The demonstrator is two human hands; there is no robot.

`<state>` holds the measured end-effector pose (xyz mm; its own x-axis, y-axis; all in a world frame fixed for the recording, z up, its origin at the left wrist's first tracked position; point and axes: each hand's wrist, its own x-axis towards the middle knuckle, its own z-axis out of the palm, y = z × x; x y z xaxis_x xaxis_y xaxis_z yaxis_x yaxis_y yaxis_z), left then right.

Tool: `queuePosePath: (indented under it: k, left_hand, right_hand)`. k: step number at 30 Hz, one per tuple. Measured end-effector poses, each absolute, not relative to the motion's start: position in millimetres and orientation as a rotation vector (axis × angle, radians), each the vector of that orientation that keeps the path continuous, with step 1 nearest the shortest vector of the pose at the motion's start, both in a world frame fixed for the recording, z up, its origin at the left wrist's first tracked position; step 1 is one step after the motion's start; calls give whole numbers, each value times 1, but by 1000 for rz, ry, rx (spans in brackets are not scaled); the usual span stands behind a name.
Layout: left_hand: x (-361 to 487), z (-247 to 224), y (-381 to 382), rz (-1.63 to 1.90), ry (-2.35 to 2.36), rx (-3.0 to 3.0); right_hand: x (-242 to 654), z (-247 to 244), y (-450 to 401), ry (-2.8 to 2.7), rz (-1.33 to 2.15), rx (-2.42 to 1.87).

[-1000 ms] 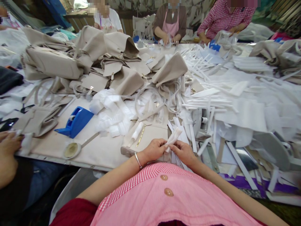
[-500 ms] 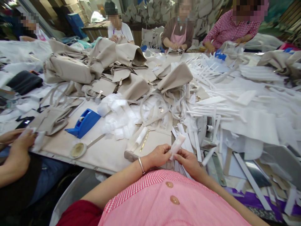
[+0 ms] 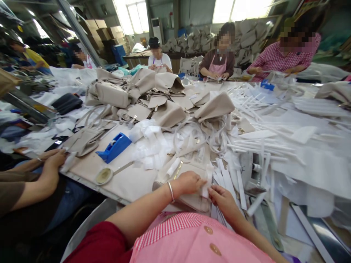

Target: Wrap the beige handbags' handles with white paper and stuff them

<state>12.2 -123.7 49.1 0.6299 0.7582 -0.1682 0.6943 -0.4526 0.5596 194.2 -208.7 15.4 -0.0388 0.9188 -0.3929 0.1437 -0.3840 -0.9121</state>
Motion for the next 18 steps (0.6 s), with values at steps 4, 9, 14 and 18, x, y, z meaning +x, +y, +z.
queuePosePath:
  k: [4,9,14,18]
  left_hand:
    - [-23,59,-65,252,1690,2061]
    - [-29,52,-17,320,1762,2084]
    - [-2,36,-9,404,1624,2153]
    - [-7,34,5,432,1572,2056]
  right_hand:
    - [199,12,-213,-1187,1165,-1689]
    - [200,5,-222,-1155,988,-1769]
    - [182,12,-226,-1197,966,-1832]
    - [177,22,-230,-1170,899,-1928]
